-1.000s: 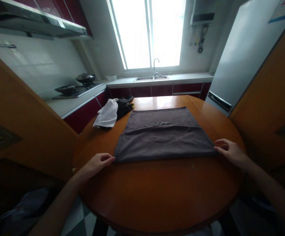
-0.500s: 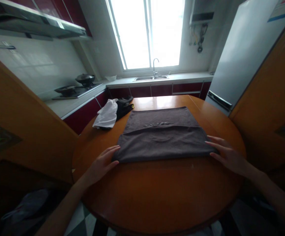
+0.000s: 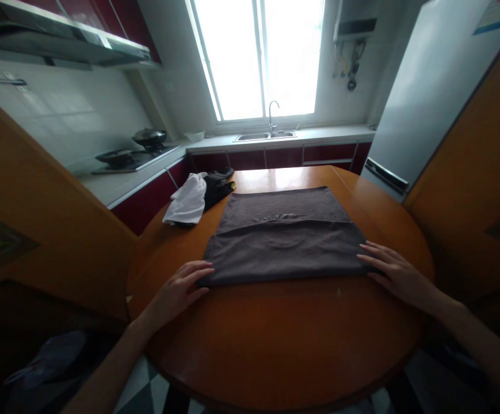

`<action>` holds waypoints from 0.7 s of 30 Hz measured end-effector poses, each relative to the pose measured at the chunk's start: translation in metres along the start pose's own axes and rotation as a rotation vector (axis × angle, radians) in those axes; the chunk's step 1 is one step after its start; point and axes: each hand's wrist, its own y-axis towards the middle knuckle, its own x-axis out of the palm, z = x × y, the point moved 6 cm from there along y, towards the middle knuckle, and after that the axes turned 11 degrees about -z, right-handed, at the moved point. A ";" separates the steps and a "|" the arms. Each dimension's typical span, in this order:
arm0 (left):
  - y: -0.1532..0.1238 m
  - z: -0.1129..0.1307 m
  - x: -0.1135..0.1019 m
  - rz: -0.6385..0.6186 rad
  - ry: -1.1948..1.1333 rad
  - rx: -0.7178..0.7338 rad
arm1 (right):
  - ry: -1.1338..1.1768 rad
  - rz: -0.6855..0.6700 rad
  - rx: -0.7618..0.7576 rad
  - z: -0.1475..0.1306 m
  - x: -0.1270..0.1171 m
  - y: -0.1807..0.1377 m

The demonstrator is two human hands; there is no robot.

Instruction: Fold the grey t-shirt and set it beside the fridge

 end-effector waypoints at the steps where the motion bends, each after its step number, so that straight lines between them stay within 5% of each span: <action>1: 0.000 0.001 -0.002 -0.007 0.007 0.021 | -0.010 0.010 -0.018 0.000 -0.003 -0.001; 10: 0.004 0.012 -0.004 -0.064 0.074 0.126 | -0.094 0.085 -0.126 0.006 -0.011 -0.006; 21: 0.011 -0.006 -0.002 0.097 -0.046 0.105 | 0.026 0.211 -0.095 0.013 -0.012 -0.009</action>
